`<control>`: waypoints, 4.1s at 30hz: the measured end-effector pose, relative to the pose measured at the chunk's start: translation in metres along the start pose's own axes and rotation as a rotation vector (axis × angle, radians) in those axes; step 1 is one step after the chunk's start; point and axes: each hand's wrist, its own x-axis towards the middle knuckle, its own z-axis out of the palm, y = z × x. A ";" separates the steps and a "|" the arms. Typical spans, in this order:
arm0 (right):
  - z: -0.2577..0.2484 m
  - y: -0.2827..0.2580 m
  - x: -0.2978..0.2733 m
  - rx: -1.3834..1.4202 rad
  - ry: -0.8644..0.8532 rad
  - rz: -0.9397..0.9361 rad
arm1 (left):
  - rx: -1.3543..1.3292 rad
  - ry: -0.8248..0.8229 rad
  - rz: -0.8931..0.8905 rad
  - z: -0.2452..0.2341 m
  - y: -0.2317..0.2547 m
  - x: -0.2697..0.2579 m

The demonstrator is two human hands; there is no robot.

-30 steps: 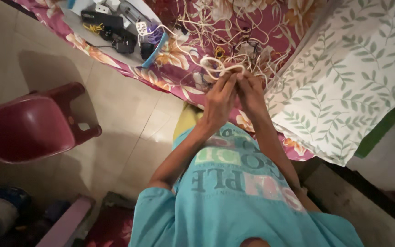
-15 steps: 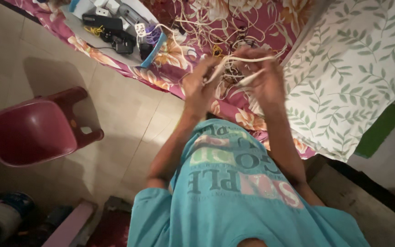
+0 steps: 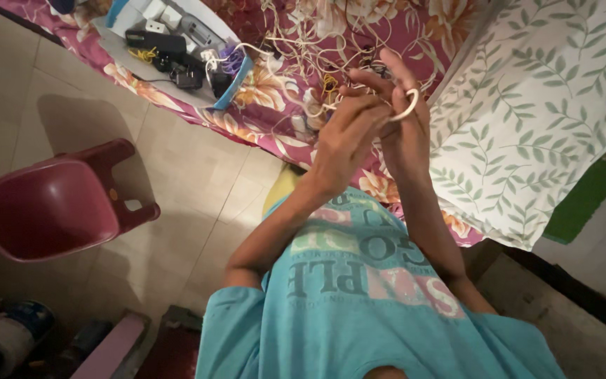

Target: The person stands over a bed covered with a floral sheet and untangles a pile of various cables. They pick up individual cords, separate them from the tangle, and coil them neatly by hand. The organized cables are placed into a blue plastic container positioned on the bed.

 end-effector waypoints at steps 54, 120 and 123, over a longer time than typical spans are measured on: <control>-0.117 -0.020 -0.013 -0.970 0.139 -0.026 | 0.078 -0.674 0.086 -0.004 -0.033 0.021; -0.073 0.004 -0.024 0.313 0.387 -0.267 | -0.461 -0.243 -0.055 -0.011 -0.001 0.063; -0.066 -0.001 -0.022 0.455 0.377 -0.258 | -0.466 -0.213 0.108 -0.012 0.008 0.077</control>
